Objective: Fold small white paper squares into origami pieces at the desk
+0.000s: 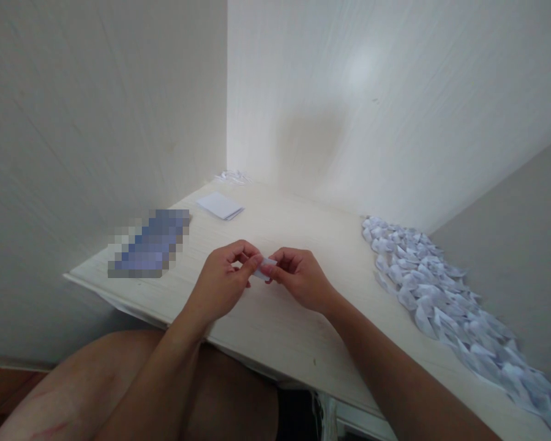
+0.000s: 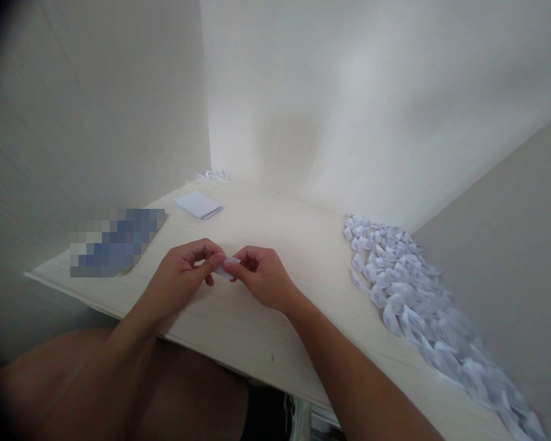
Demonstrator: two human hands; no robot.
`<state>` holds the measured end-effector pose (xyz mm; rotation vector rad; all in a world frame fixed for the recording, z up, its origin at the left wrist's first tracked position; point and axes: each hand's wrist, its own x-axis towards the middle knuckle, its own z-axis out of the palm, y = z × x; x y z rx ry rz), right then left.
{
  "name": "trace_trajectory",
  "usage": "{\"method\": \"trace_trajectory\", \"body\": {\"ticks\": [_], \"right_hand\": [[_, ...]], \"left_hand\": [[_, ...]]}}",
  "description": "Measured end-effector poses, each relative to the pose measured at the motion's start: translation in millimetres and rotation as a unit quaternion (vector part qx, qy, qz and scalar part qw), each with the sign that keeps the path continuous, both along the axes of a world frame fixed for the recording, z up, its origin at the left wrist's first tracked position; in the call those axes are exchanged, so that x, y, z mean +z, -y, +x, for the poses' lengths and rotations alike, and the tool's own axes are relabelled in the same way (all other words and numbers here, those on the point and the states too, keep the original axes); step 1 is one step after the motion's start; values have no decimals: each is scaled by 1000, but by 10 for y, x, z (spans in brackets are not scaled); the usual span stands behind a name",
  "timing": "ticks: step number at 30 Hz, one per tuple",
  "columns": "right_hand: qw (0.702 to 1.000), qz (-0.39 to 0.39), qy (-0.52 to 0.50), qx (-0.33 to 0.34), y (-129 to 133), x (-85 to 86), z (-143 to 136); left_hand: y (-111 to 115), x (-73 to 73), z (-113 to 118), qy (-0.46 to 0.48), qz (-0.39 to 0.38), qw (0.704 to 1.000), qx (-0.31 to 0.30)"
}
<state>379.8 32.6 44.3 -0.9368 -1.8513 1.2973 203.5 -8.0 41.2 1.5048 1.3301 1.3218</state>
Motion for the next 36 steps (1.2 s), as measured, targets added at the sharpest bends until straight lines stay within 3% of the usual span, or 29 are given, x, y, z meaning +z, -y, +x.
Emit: {"method": "trace_trajectory", "body": {"ticks": [3, 9, 15, 21, 29, 36], "right_hand": [[999, -33, -38, 3, -10, -24, -9], [986, -20, -158, -51, -12, 63, 7], [984, -33, -175, -8, -3, 71, 1], [987, -23, -148, 50, -6, 59, 41], [996, 72, -54, -3, -11, 73, 48], [993, 116, -26, -9, 26, 39, 21]], "left_hand": [[3, -11, 26, 27, 0, 1000, 9], [48, 42, 75, 191, 4, 981, -31], [87, 85, 7, 68, 51, 995, -51], [89, 97, -155, 19, 92, 994, -55], [33, 5, -193, 66, 64, 994, -58], [9, -40, -284, 11, 76, 993, -94]]}}
